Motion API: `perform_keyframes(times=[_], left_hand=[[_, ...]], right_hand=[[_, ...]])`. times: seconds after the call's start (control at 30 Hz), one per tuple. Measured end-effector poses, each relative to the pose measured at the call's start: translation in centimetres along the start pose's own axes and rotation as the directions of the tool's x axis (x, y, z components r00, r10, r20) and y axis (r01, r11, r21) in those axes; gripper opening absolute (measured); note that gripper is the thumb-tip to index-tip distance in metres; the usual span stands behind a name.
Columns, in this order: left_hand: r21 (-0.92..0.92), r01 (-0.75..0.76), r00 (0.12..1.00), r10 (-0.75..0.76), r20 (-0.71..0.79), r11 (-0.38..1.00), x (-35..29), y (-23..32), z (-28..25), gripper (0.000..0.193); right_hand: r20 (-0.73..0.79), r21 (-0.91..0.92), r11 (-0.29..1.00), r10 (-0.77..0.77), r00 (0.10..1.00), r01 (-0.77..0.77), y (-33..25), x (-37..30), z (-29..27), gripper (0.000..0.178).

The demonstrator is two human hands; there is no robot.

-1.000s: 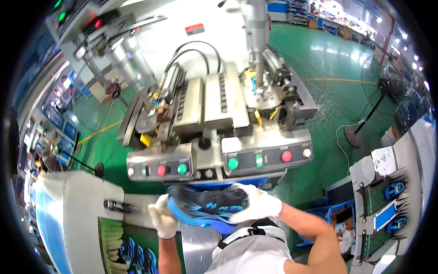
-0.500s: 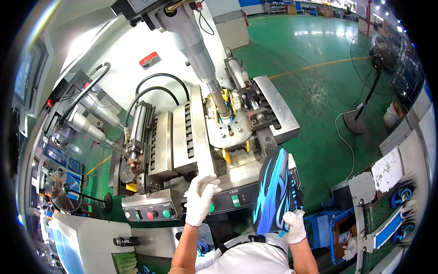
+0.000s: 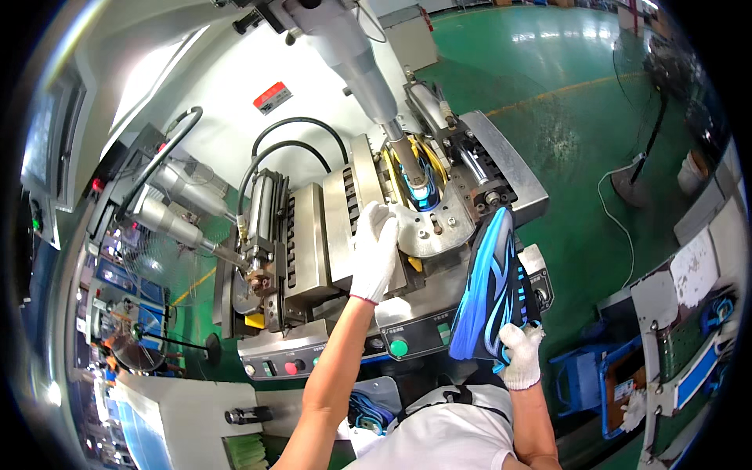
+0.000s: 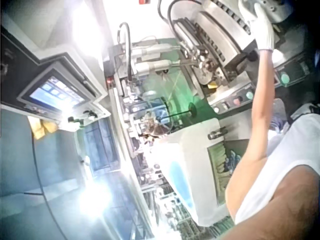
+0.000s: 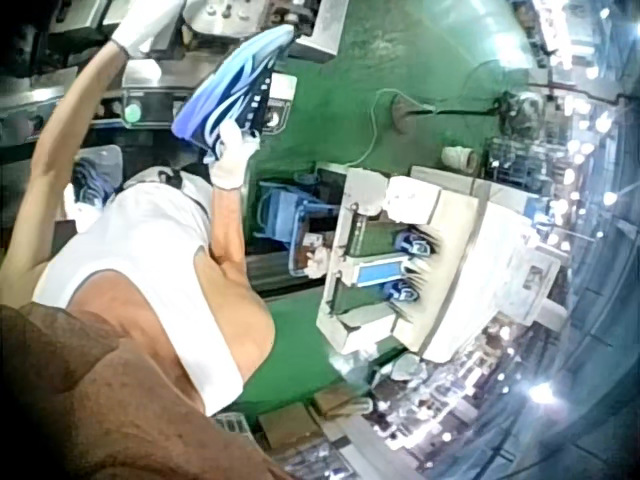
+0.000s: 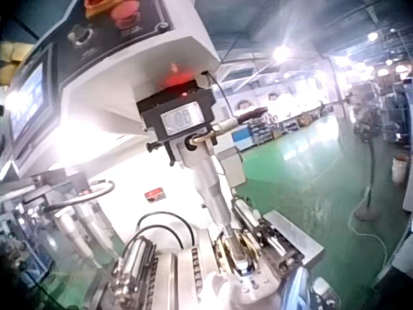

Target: The person picks up pairs of blue and black shoes from a conveyor belt, places them individually into a pressing machine one at a time, and then returns them to the conveyor belt.

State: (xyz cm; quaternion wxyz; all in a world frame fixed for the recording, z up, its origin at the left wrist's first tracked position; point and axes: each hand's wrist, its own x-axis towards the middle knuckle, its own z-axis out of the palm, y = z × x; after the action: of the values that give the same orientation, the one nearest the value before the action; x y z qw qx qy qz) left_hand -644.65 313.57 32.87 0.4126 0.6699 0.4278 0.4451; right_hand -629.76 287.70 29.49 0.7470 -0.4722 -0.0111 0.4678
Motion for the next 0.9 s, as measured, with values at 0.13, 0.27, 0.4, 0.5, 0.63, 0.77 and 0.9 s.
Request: perform_keyframes(times=[0.13,0.27,0.4,0.5,0.63,0.77,0.9], left_hand=[[0.158,0.042,0.999,-0.040,-0.014,0.987,1.6,-2.0,0.7,0.061],[0.259,0.103,0.994,-0.111,0.016,0.960,2.9,-0.3,3.3,0.064],[0.418,0.108,0.994,-0.086,-0.071,0.902,5.8,-4.5,5.3,0.068],[0.427,0.180,0.983,-0.151,-0.101,0.886,7.7,-4.7,7.6,0.068],[0.268,0.199,0.980,-0.191,-0.053,0.943,10.8,-9.6,10.2,0.041],[0.717,0.239,0.938,-0.347,0.004,0.655,13.2,-13.8,11.5,0.059],[0.583,0.196,0.976,-0.217,-0.035,0.788,12.8,-14.9,11.0,0.046]], right_hand=[[-0.045,-0.148,0.989,-0.032,0.998,0.025,1.9,0.5,-2.8,0.073],[-0.051,-0.106,0.987,-0.126,0.991,0.120,0.9,-0.7,-3.2,0.049],[-0.047,-0.088,0.993,-0.087,0.995,0.082,1.2,-1.0,-5.0,0.049],[-0.109,-0.118,0.989,-0.099,0.989,0.086,1.1,-1.4,-5.8,0.057],[-0.052,-0.196,0.971,-0.147,0.988,0.134,-0.9,-1.8,-5.5,0.062],[-0.119,-0.284,0.955,-0.127,0.985,0.089,-0.3,-2.4,-7.4,0.063],[-0.141,-0.306,0.952,-0.066,0.988,0.020,-0.3,-2.4,-7.6,0.060]])
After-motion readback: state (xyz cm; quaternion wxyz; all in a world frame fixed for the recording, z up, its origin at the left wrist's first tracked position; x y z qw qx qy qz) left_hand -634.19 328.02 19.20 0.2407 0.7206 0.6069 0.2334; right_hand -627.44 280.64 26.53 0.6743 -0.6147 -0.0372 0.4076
